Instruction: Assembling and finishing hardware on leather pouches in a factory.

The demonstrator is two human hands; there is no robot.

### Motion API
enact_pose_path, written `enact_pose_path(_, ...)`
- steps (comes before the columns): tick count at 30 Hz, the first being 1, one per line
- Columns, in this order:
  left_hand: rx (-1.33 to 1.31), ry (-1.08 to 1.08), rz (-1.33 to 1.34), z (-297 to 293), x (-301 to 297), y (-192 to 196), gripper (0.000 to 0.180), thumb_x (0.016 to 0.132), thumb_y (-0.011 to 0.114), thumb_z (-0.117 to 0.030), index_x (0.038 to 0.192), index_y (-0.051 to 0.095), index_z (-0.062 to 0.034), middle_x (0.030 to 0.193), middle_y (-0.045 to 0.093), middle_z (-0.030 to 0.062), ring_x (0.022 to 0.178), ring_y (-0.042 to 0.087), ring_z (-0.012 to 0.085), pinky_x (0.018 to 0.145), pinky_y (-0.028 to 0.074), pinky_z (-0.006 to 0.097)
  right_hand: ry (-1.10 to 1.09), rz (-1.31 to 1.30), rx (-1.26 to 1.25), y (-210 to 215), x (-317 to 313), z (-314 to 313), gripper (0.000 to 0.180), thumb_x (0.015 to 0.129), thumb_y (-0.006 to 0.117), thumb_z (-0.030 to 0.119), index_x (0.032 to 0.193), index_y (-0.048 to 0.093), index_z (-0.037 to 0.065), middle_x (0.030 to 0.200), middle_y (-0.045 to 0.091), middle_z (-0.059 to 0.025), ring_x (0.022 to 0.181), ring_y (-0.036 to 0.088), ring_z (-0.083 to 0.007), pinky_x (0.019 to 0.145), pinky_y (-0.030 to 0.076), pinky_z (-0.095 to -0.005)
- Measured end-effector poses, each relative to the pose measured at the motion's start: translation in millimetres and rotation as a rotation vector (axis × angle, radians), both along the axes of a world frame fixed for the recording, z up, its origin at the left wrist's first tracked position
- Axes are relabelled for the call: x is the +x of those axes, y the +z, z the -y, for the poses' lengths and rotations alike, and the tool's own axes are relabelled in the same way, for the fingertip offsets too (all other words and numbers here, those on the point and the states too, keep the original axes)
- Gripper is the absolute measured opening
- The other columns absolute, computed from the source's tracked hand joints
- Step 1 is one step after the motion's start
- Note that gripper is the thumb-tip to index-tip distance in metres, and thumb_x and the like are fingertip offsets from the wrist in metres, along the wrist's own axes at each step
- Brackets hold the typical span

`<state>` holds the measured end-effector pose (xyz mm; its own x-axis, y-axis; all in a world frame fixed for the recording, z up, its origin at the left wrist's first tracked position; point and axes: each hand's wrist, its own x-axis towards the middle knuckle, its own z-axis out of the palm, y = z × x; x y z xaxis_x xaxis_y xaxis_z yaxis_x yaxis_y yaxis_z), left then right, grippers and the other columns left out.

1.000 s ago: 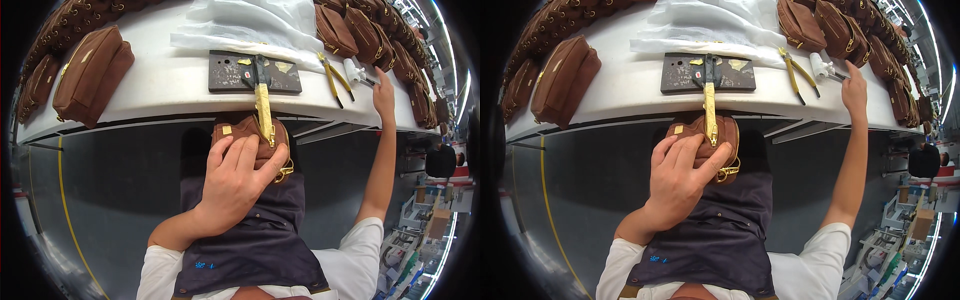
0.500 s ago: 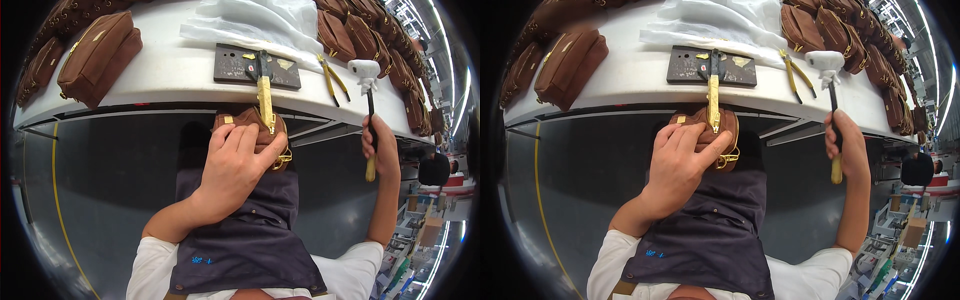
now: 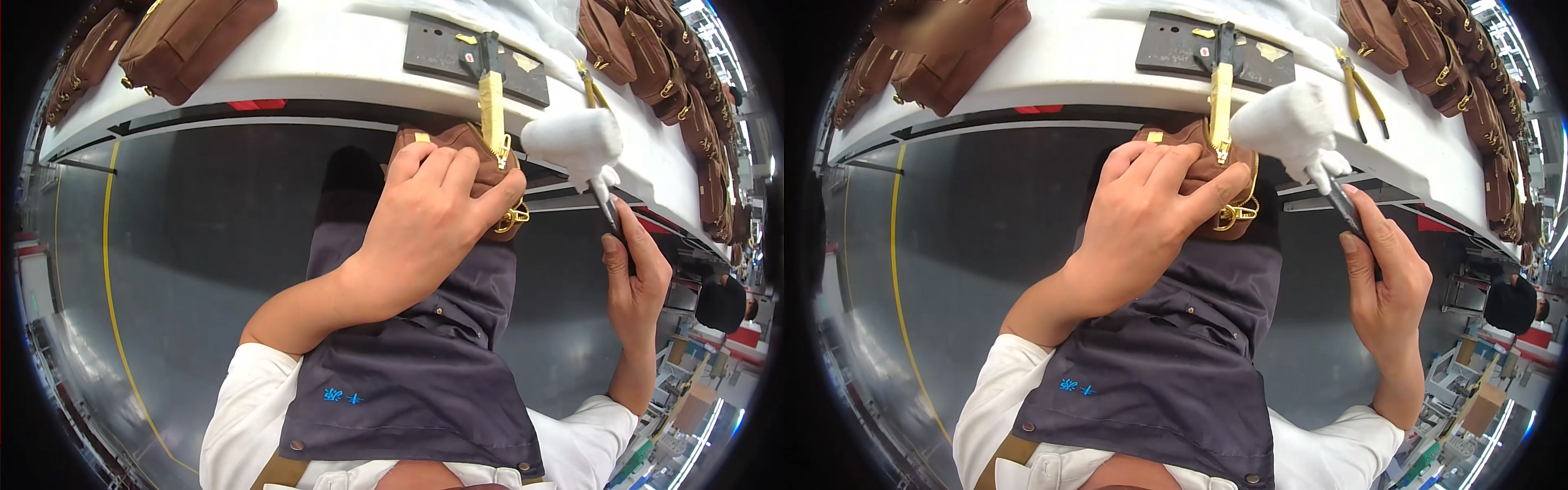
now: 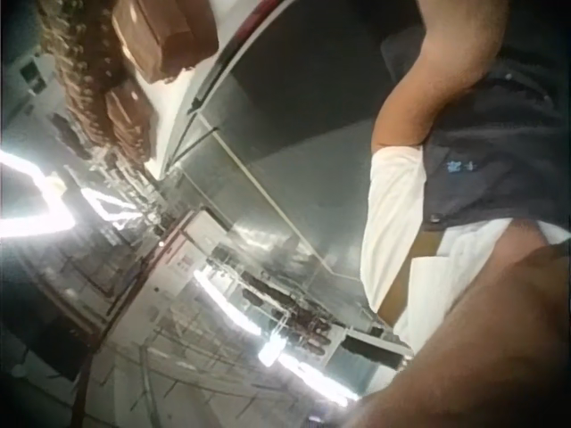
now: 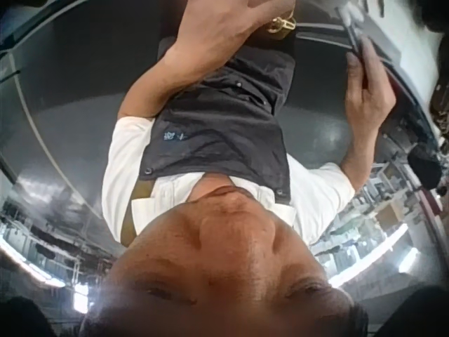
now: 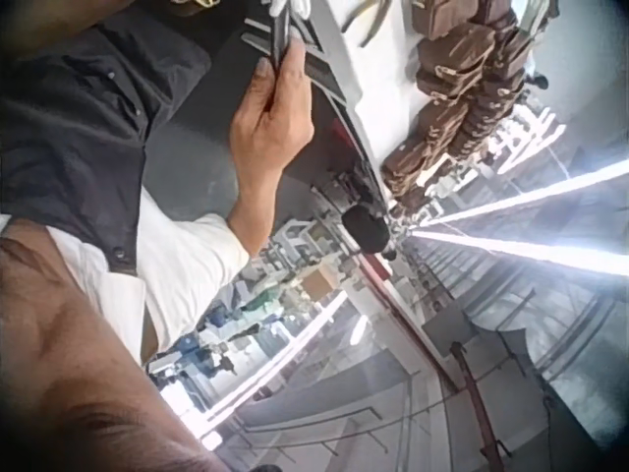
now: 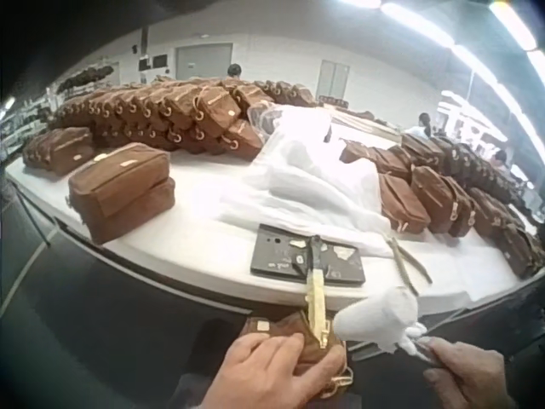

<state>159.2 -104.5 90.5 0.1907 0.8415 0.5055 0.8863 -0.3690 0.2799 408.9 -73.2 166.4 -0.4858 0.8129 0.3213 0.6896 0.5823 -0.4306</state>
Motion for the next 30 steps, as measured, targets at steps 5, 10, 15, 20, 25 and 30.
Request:
enact_pose_path(5, 0.006, -0.006, 0.004, 0, -1, -2, 0.038, 0.085, 0.062, -0.013, 0.121, 0.066, -0.0243, 0.103, 0.061, 0.0012, 0.096, 0.062, 0.0192, 0.098, 0.041, 0.04, 0.052, 0.126, 0.067, -1, -6, 4, 0.039, 0.092, 0.067, 0.001, 0.131, 0.064, 0.004, 0.073, 0.051, -0.0063, 0.059, 0.045, -0.0139, 0.054, 0.038, -0.0274)
enact_pose_path(10, 0.141, -0.018, -0.018, -3, -2, -10, 0.033, 0.084, 0.061, -0.016, 0.117, 0.065, -0.0185, 0.089, 0.055, 0.0041, 0.088, 0.058, 0.0187, 0.092, 0.042, 0.037, 0.064, 0.29, 0.065, 3, -9, 5, 0.039, 0.092, 0.066, -0.002, 0.131, 0.064, 0.002, 0.076, 0.056, -0.0086, 0.059, 0.048, -0.0151, 0.054, 0.04, -0.0288)
enact_pose_path(15, 0.012, 0.023, 0.004, 2, 1, 0, 0.038, 0.085, 0.061, -0.013, 0.12, 0.067, -0.0242, 0.104, 0.062, 0.0031, 0.095, 0.062, 0.0201, 0.099, 0.041, 0.04, -0.065, -0.007, 0.233, 6, 5, 13, 0.039, 0.09, 0.064, -0.008, 0.129, 0.061, -0.007, 0.101, 0.069, -0.0168, 0.074, 0.063, -0.0206, 0.068, 0.051, -0.0282)
enact_pose_path(20, 0.156, -0.008, 0.031, -4, -1, -12, 0.034, 0.083, 0.061, -0.015, 0.117, 0.065, -0.0185, 0.086, 0.055, 0.0043, 0.082, 0.058, 0.0192, 0.09, 0.042, 0.036, 0.096, 0.215, 0.087, -6, -13, 6, 0.044, 0.086, 0.066, -0.01, 0.129, 0.063, -0.003, 0.082, 0.062, -0.0111, 0.061, 0.053, -0.0201, 0.057, 0.045, -0.0292)
enact_pose_path(25, 0.039, 0.044, 0.019, 3, -1, -7, 0.042, 0.084, 0.062, -0.013, 0.124, 0.066, -0.0251, 0.106, 0.063, 0.0044, 0.095, 0.063, 0.0191, 0.097, 0.042, 0.039, -0.06, 0.13, 0.127, -5, 1, 9, 0.037, 0.097, 0.062, 0.0, 0.134, 0.06, -0.003, 0.125, 0.068, -0.0203, 0.109, 0.068, -0.025, 0.093, 0.05, -0.0308)
enact_pose_path(30, 0.031, 0.02, 0.028, 3, -2, -8, 0.044, 0.084, 0.062, -0.013, 0.126, 0.066, -0.0253, 0.106, 0.063, 0.0041, 0.095, 0.063, 0.0182, 0.096, 0.042, 0.039, 0.082, 0.136, 0.185, -9, -12, 2, 0.04, 0.09, 0.065, -0.006, 0.13, 0.063, -0.002, 0.079, 0.058, -0.0105, 0.059, 0.049, -0.0167, 0.054, 0.041, -0.0281)
